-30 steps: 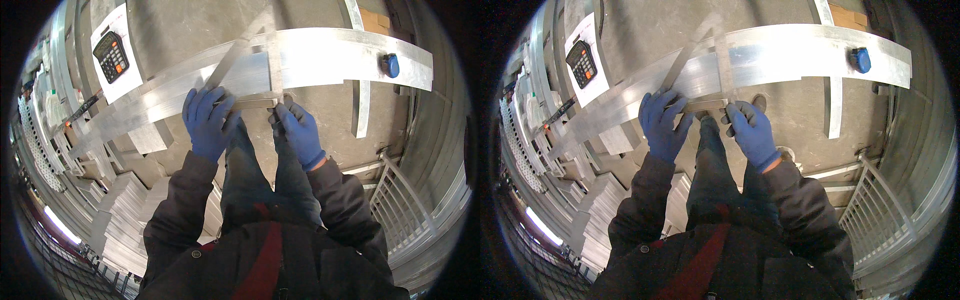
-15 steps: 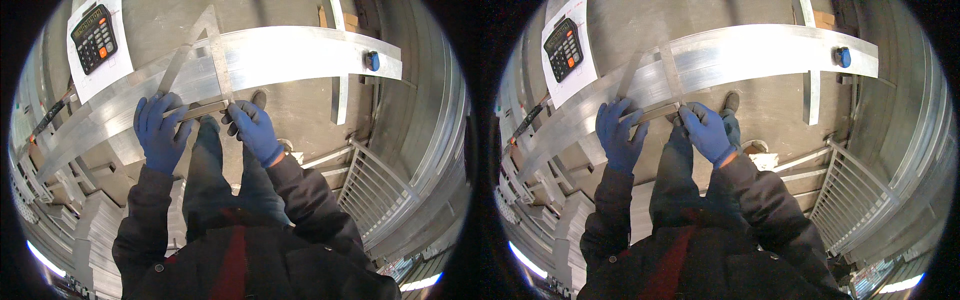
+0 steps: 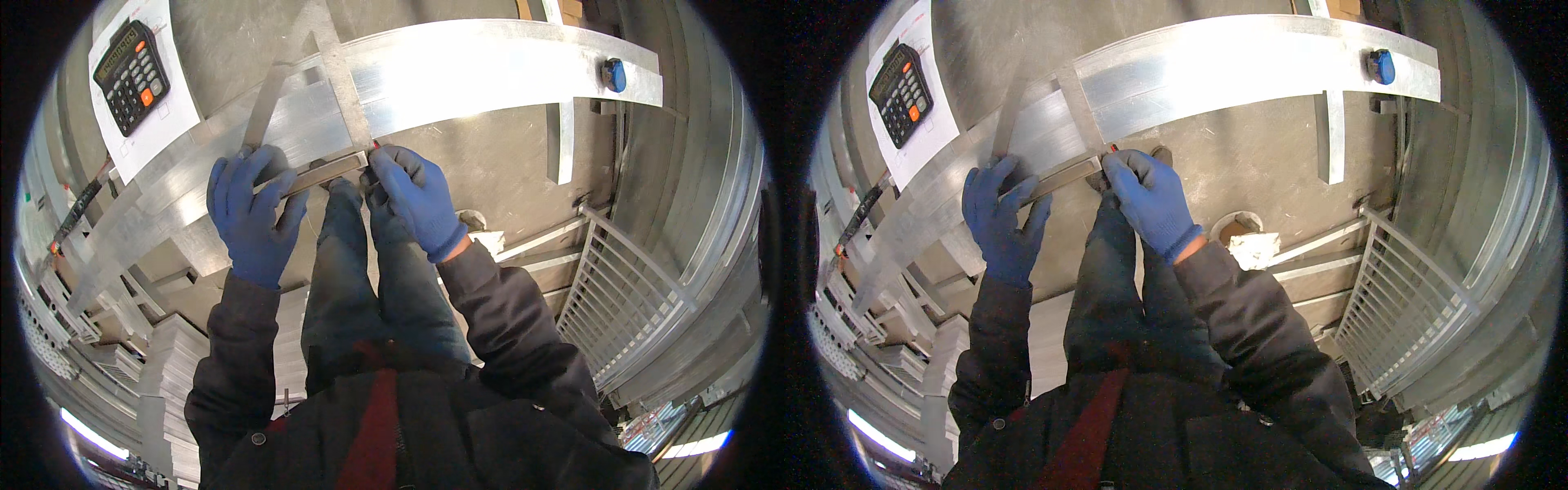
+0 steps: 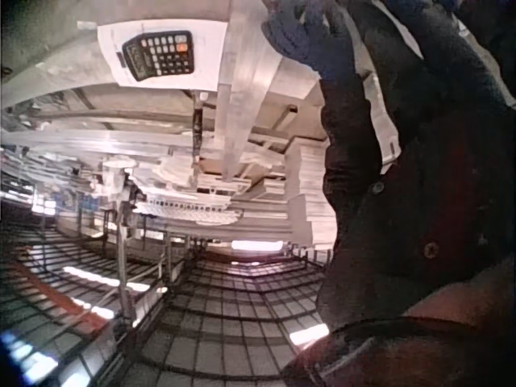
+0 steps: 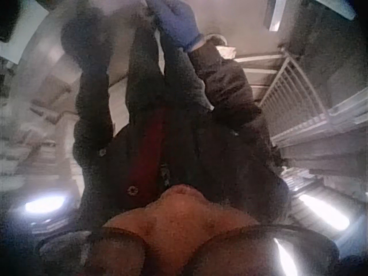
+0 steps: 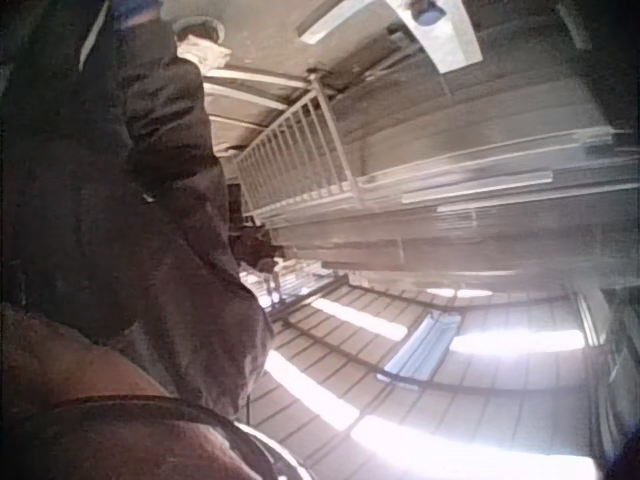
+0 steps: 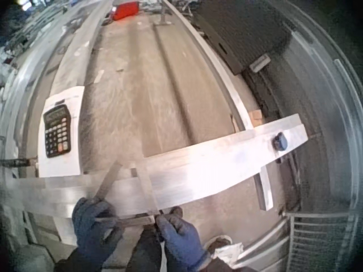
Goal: The person measures a long aluminum frame with a tape measure, then uses a red pencil to mark multiple points along the frame. The person repositions the frame and repeats the marking process on another section.
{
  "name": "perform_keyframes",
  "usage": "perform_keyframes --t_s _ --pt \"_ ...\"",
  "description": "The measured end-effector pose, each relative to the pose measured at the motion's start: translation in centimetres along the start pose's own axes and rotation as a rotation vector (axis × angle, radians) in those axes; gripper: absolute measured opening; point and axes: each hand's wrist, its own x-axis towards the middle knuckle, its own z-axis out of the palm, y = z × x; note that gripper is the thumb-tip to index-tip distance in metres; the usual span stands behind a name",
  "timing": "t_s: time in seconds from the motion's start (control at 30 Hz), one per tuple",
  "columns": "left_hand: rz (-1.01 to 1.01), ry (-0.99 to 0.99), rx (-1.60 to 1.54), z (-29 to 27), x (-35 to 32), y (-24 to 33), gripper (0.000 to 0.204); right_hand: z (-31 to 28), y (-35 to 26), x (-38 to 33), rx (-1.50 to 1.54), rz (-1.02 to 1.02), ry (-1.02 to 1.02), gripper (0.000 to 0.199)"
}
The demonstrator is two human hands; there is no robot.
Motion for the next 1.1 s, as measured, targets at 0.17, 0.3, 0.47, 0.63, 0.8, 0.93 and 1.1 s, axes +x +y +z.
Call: perform_keyframes --t_s 0.17,0.3,0.47,0.63,0.8,0.93,1.1 --pt "-0.030 -0.016 0.032 0.2 0.5 1.0 0.032 -1.2 -0.4 0.2 -0.054 -0.051 -0.047 0.026" --pt "-0.022 -0.014 0.009 0.9 1.1 1.9 0.031 -2.3 -1.0 0.4 -0.058 -0.057 -0.032 0.026" --pt "-0.003 -0.020 0.050 1.6 1.7 3.2 0.030 -4.2 -1.8 0.1 -0.045 -0.049 -0.049 0.027" --pt "0.028 0.004 0.044 2.1 2.5 4.1 0.031 -5.1 -2.0 0.3 -0.071 -0.068 -0.011 0.027" --pt "0.050 0.013 0.062 2.5 2.5 4.1 0.038 -5.5 -2.1 0.1 -0.053 -0.023 -0.015 0.026" --pt "0.028 0.030 -0.031 2.2 2.2 3.8 0.040 -5.6 -2.4 -0.2 -0.169 -0.136 0.015 0.028" --pt "0.014 -0.003 -0.028 1.6 1.1 7.0 0.044 -5.2 -3.0 -0.1 -0.168 0.031 0.054 0.029"
